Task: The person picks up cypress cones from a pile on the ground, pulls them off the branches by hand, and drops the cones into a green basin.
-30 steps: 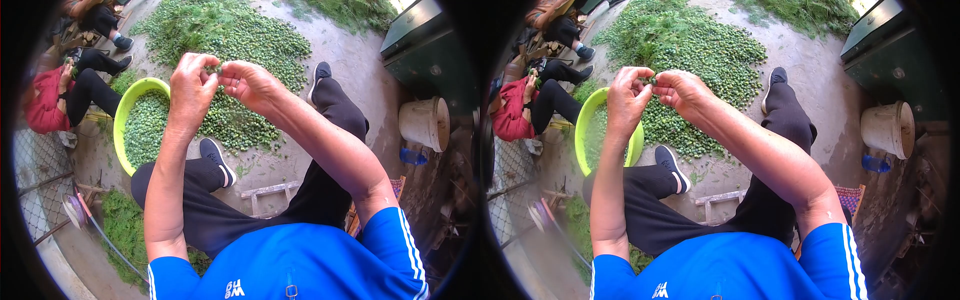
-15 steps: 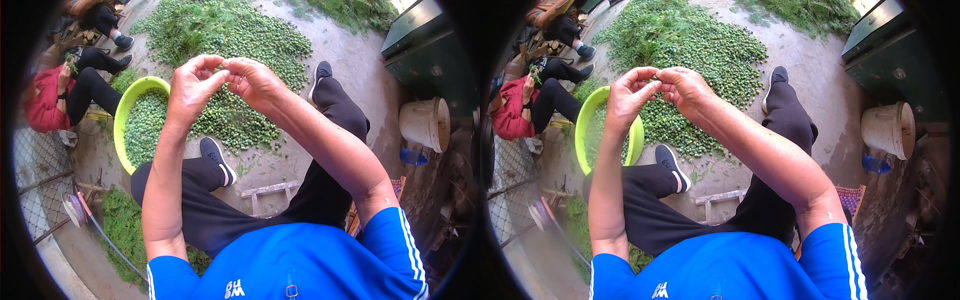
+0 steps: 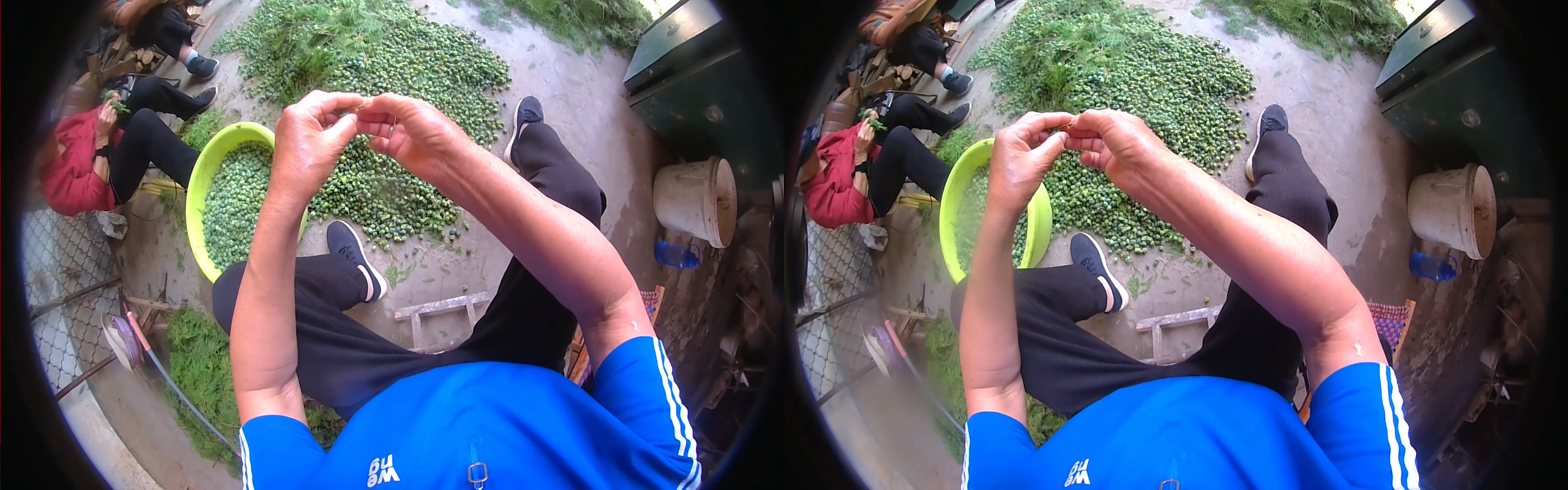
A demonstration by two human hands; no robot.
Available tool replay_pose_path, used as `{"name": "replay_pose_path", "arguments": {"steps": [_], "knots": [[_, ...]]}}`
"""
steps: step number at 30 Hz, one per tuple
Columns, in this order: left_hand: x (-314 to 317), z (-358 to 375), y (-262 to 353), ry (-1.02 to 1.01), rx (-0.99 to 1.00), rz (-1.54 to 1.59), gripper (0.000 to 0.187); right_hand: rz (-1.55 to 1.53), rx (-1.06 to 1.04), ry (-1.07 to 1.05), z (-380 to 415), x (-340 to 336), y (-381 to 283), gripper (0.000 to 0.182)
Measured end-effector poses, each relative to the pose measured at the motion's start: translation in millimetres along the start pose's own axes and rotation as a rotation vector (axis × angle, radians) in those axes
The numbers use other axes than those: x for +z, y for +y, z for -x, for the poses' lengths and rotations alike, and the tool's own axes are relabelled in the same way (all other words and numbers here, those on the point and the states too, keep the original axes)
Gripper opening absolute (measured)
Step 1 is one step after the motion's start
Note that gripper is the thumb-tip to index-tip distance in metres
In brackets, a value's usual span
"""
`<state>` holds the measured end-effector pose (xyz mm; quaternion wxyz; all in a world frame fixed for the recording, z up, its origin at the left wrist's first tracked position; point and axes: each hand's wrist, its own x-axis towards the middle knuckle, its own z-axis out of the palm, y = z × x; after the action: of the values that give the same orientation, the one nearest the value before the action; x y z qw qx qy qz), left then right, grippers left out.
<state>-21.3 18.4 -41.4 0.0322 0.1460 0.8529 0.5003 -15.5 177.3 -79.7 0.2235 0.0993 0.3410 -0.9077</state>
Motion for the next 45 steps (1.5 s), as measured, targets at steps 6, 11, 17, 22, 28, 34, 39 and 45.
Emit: {"name": "replay_pose_path", "arguments": {"steps": [6,11,17,22,28,34,39,45], "knots": [[-25,-3,-7,-0.023,-0.078,-0.065,0.021,0.020,0.000,0.042,2,1,-6,0.009],[-96,15,-16,0.179,-0.030,-0.831,0.025,0.349,-0.292,0.110,2,-12,-38,0.013],[-118,29,-29,0.256,-0.021,-1.105,0.033,1.062,-0.568,0.399,19,-30,-90,0.040],[-93,28,-17,0.067,-0.008,-0.801,0.032,0.932,-0.679,0.336,24,-34,-89,0.040],[-71,16,-20,-0.084,0.004,-0.669,0.035,0.715,-0.659,0.198,22,-32,-92,0.033],[-26,24,-51,-0.291,0.112,-0.672,0.032,0.256,-0.545,0.206,27,-41,-102,0.035],[17,6,-96,-0.752,-0.145,-0.582,0.033,0.224,-0.540,0.151,46,-47,-117,0.034],[68,-38,-154,-0.665,-0.018,-0.621,0.031,0.260,-0.537,0.221,67,-53,-140,0.030]]}}
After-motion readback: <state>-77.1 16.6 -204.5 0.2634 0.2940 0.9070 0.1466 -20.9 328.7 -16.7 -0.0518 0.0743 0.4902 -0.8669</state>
